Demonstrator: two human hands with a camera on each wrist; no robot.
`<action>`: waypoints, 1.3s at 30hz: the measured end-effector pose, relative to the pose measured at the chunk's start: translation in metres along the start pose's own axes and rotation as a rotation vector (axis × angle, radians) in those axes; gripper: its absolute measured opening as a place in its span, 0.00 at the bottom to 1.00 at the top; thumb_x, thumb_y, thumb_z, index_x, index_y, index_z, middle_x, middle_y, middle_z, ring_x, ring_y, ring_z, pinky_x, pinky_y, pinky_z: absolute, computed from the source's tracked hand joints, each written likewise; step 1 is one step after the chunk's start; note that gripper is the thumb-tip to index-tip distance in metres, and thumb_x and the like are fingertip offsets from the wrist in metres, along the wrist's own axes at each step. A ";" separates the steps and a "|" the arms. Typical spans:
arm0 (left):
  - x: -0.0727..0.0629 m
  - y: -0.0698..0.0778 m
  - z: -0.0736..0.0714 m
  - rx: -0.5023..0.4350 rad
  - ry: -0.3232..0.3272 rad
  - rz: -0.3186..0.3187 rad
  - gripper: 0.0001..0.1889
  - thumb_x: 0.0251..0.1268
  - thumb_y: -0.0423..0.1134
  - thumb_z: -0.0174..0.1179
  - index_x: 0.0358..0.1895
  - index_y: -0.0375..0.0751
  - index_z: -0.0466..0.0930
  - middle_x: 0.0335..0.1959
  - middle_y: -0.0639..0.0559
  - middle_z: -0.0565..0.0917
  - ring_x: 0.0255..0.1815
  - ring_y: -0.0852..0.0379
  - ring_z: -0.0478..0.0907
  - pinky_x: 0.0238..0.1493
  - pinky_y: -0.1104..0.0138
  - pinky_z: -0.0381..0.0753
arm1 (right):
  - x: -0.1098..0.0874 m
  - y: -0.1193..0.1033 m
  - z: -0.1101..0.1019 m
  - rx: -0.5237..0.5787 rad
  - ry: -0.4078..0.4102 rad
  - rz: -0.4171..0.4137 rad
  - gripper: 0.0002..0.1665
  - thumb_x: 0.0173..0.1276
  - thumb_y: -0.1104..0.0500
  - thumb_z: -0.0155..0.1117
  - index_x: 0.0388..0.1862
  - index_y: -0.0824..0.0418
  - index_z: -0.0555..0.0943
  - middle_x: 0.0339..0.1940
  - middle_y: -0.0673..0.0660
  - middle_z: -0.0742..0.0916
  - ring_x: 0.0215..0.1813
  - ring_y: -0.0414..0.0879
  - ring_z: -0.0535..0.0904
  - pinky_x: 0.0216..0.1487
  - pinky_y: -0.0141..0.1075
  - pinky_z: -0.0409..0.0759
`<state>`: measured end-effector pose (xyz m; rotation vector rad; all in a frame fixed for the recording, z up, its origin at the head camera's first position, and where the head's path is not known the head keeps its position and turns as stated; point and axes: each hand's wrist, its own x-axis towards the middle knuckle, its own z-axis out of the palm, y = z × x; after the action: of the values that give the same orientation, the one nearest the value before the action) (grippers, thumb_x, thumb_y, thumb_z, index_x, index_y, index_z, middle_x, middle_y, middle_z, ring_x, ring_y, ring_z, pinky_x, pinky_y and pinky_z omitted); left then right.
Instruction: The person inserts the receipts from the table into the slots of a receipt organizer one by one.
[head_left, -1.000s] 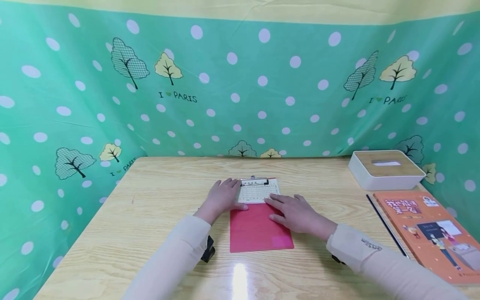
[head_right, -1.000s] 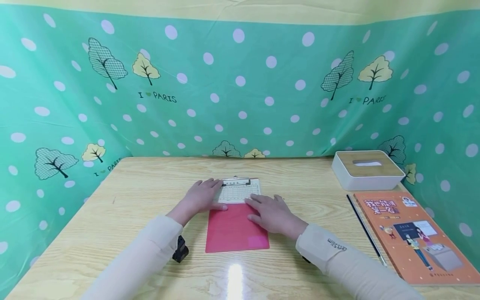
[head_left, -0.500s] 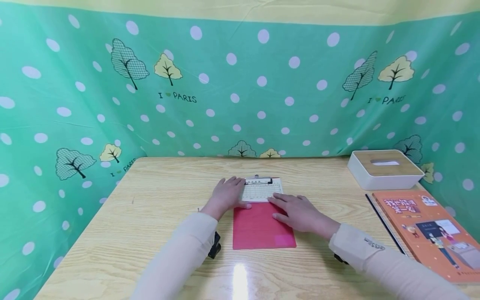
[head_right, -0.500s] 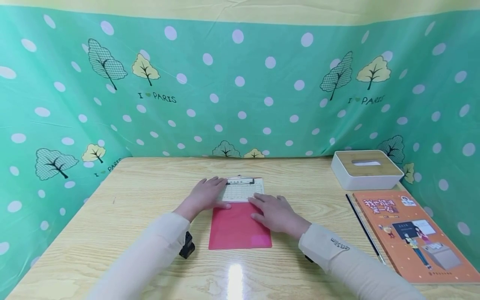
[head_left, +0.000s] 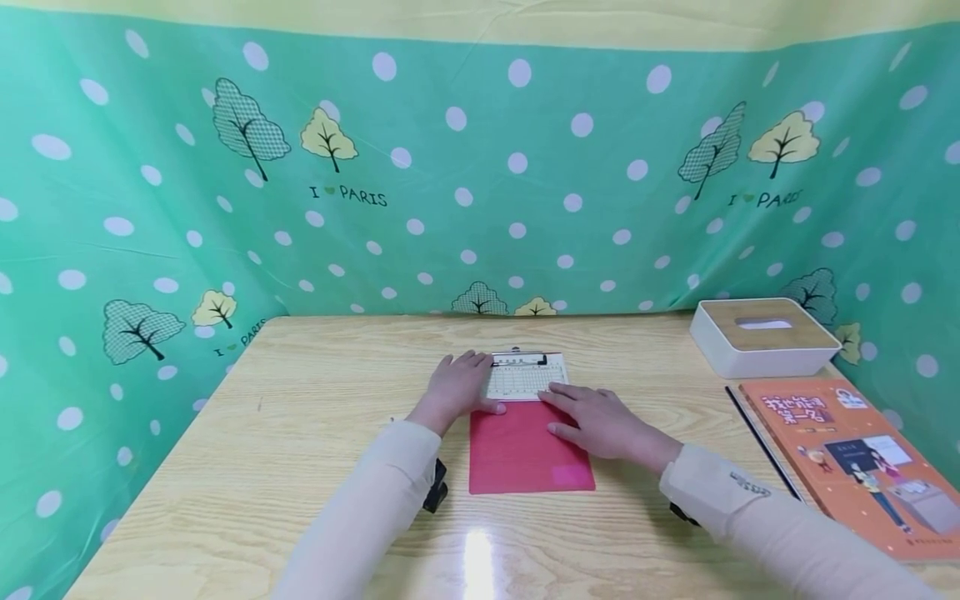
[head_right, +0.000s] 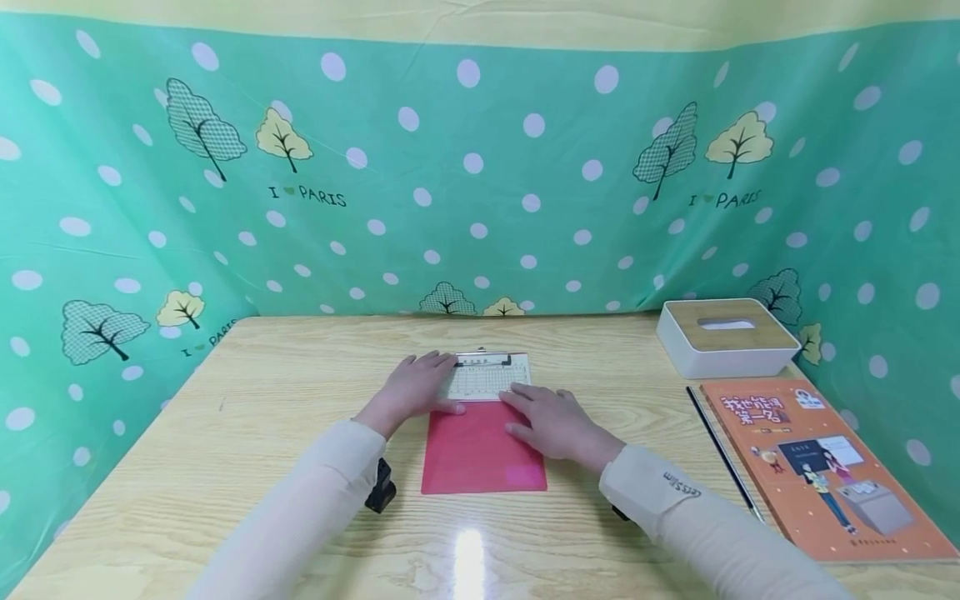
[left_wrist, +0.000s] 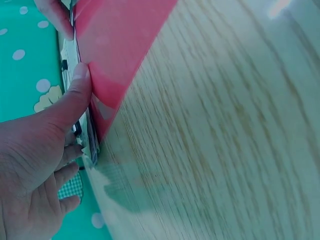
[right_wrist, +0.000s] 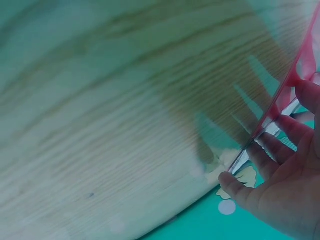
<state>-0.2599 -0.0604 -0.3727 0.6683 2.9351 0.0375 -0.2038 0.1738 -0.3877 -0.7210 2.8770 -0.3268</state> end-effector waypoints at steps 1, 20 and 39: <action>0.000 0.000 0.000 0.001 -0.001 0.000 0.48 0.60 0.64 0.67 0.76 0.38 0.64 0.76 0.44 0.68 0.78 0.44 0.59 0.75 0.48 0.57 | 0.000 0.000 -0.001 0.000 -0.001 -0.001 0.35 0.75 0.47 0.62 0.76 0.57 0.70 0.76 0.63 0.71 0.76 0.62 0.65 0.67 0.64 0.65; -0.003 -0.008 0.002 -0.009 0.011 0.013 0.48 0.60 0.64 0.67 0.76 0.37 0.64 0.76 0.43 0.67 0.78 0.43 0.59 0.76 0.47 0.56 | 0.004 -0.007 -0.001 0.013 -0.001 -0.018 0.34 0.77 0.48 0.61 0.76 0.58 0.69 0.76 0.64 0.70 0.75 0.64 0.65 0.68 0.62 0.65; -0.003 -0.005 0.002 0.010 0.010 0.002 0.49 0.59 0.63 0.68 0.76 0.37 0.63 0.76 0.44 0.68 0.78 0.44 0.59 0.75 0.48 0.58 | 0.002 -0.005 0.001 -0.018 0.016 -0.021 0.34 0.76 0.48 0.62 0.76 0.58 0.70 0.75 0.64 0.71 0.74 0.63 0.66 0.66 0.63 0.67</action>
<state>-0.2591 -0.0666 -0.3744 0.6744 2.9465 0.0270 -0.2031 0.1680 -0.3877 -0.7550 2.8933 -0.3112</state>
